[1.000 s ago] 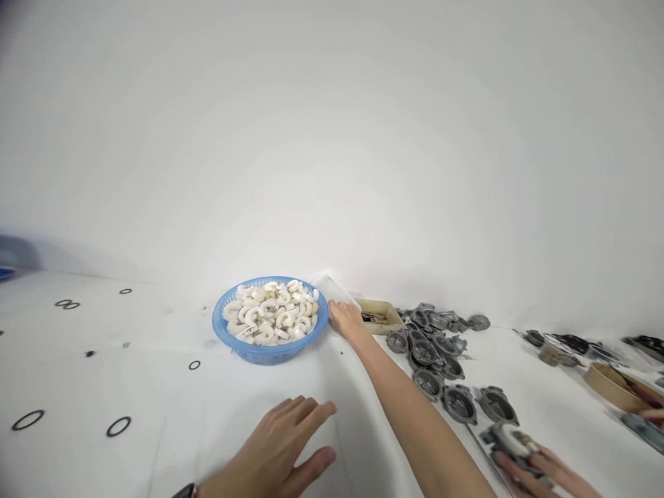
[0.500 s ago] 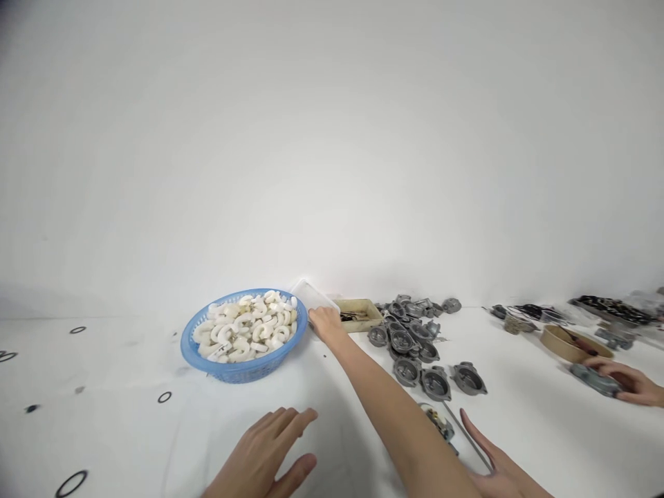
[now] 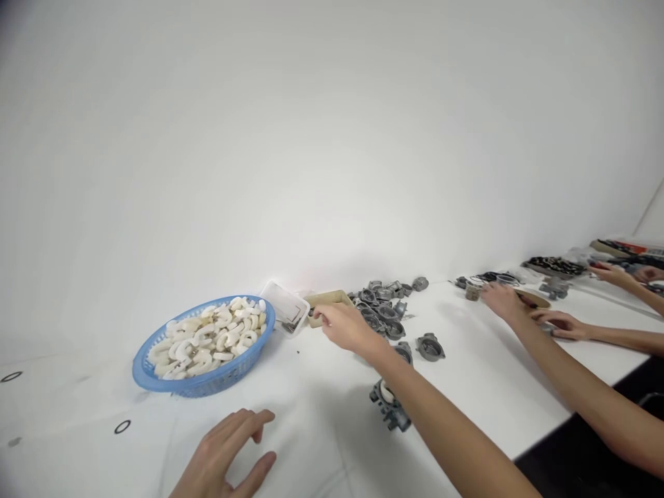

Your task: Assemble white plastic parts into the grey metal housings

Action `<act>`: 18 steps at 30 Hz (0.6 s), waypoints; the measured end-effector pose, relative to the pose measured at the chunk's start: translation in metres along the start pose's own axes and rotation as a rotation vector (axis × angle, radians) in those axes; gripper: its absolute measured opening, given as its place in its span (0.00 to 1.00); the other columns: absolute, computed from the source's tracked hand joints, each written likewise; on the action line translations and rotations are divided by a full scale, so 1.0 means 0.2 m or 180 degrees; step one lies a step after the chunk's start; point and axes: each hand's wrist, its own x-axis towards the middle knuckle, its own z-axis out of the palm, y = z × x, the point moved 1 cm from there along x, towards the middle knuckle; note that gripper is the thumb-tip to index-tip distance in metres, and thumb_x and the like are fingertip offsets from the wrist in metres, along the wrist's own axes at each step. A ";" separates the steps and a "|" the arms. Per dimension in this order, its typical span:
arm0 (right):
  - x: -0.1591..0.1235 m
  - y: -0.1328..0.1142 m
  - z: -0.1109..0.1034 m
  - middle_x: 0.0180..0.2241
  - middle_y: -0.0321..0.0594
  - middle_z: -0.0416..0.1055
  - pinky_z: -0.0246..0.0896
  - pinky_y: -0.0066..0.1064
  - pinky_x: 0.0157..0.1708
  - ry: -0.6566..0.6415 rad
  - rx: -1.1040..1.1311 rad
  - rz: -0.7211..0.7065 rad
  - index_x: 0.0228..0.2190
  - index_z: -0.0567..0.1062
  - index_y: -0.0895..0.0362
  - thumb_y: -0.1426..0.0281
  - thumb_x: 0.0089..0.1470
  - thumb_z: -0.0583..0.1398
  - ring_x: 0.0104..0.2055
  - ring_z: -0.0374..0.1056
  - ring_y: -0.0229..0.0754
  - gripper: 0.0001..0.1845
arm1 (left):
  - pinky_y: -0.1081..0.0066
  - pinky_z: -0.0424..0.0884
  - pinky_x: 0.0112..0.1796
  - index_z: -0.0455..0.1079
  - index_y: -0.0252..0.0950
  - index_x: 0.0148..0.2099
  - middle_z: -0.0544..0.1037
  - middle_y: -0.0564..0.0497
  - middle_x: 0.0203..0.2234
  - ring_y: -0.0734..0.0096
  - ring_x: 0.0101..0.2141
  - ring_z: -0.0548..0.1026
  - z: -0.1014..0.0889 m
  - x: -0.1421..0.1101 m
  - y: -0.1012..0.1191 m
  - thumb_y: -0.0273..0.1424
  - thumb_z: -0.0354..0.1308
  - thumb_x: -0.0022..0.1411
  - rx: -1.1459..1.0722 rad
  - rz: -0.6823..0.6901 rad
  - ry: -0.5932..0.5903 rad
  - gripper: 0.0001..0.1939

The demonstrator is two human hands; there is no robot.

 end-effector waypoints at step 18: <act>-0.96 0.54 0.22 0.25 0.37 0.74 0.70 0.34 0.31 0.1907 0.3270 0.1961 0.26 0.74 0.54 0.52 0.35 0.69 0.28 0.73 0.45 0.21 | 0.51 0.68 0.61 0.65 0.49 0.66 0.72 0.47 0.61 0.44 0.61 0.70 0.70 0.76 0.35 0.32 0.77 0.41 -0.1745 -0.0574 -0.2289 0.49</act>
